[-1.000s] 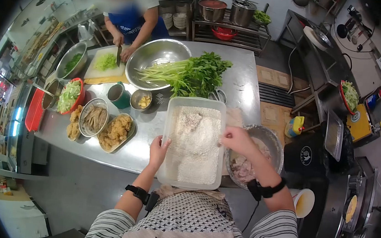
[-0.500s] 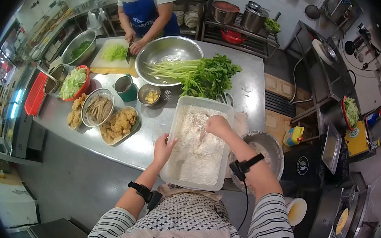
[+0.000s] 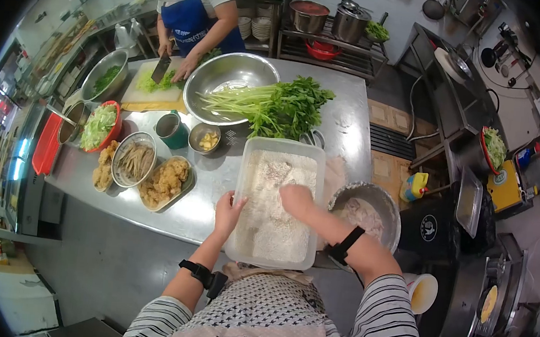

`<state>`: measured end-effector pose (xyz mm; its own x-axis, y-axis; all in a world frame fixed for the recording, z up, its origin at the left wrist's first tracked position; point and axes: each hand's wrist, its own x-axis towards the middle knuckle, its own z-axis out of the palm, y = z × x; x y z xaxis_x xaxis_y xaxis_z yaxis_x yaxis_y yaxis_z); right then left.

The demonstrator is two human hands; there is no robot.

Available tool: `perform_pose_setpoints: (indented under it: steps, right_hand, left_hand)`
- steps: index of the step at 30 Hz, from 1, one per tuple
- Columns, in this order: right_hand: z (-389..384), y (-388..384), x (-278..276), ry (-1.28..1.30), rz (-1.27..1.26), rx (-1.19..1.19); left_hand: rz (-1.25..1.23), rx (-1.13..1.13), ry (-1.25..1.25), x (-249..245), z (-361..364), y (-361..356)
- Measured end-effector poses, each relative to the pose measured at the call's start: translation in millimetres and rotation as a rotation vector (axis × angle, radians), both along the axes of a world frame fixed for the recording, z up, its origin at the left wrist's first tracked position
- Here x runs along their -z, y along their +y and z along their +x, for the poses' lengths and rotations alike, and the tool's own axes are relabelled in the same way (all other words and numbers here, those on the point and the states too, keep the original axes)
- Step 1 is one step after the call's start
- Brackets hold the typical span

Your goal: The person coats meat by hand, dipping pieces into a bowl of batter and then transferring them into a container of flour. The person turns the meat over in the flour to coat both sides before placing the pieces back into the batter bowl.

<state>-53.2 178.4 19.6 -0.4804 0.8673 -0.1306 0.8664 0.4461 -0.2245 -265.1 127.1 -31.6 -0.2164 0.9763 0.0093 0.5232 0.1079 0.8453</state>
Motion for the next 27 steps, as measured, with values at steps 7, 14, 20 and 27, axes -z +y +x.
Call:
perform_pose_setpoints:
  steps: [7, 14, 20, 27]
  right_hand:
    - [30.5, 65.8, -57.4, 0.498, -0.107, 0.142]
    - [159.6, -3.6, -48.3, 0.522, -0.267, 0.353]
    - [188.2, -85.4, 61.0, 0.141, 0.207, -0.093]
    - [224.1, -49.2, 73.2, 0.92, -0.659, 0.913]
  left_hand:
    - [0.002, 0.019, -0.006, -2.2, -3.3, 0.9]
    - [-0.026, 0.027, -0.136, -14.3, 1.1, 0.3]
    - [-0.05, 0.038, -0.137, -8.1, -1.1, 1.1]
    - [-0.064, 0.039, -0.145, -7.3, -0.3, 0.5]
